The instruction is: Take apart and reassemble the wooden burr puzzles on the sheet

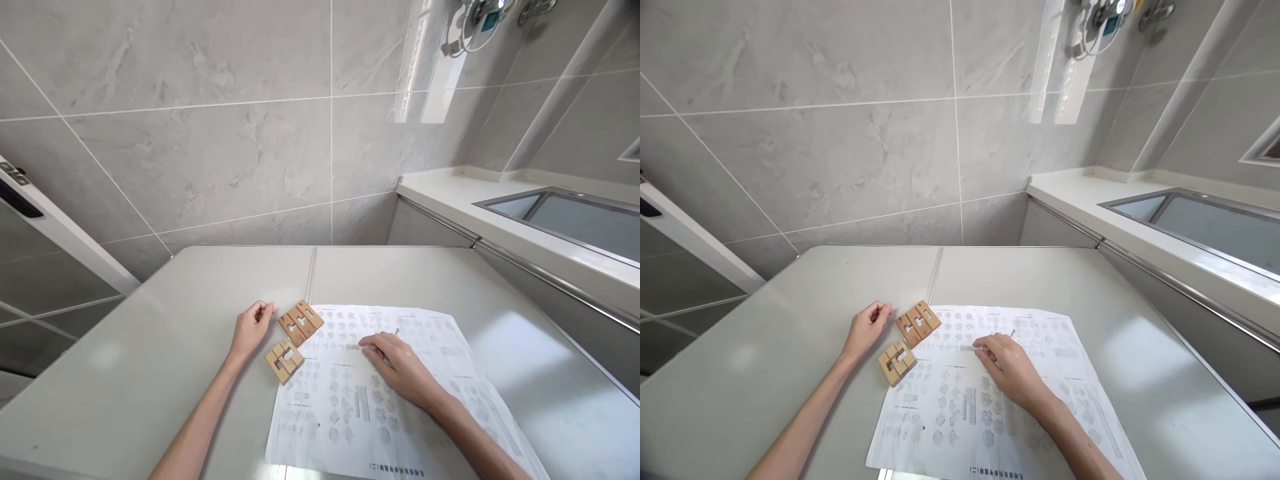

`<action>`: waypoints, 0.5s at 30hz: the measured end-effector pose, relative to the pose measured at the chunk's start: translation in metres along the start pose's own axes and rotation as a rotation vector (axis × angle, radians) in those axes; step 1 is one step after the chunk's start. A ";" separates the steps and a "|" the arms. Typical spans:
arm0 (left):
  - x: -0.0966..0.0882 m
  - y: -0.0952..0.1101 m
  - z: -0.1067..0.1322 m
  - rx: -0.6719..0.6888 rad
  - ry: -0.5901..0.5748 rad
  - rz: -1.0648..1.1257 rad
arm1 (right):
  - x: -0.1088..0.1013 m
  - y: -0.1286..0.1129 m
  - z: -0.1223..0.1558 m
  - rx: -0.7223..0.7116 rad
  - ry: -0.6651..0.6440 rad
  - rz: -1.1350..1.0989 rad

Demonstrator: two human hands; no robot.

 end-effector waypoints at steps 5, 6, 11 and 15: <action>-0.001 0.001 0.002 0.034 0.000 -0.011 | 0.000 -0.002 0.000 -0.018 0.009 -0.004; -0.001 0.001 0.002 0.042 -0.001 -0.015 | 0.001 -0.002 0.000 -0.024 0.011 -0.003; -0.002 0.001 0.004 0.077 0.001 -0.033 | 0.004 -0.001 -0.002 -0.050 0.023 0.015; -0.002 -0.001 0.005 0.100 0.005 -0.052 | 0.006 -0.002 -0.003 -0.059 0.035 0.026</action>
Point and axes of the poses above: each hand's wrist, its own z-axis away from the middle knuckle, its own x-axis out of the palm, y = z × x, the point moved 2 cm from there along -z, towards the middle knuckle, and after that the axes turned 14 degrees about z, right-handed, at the moved point
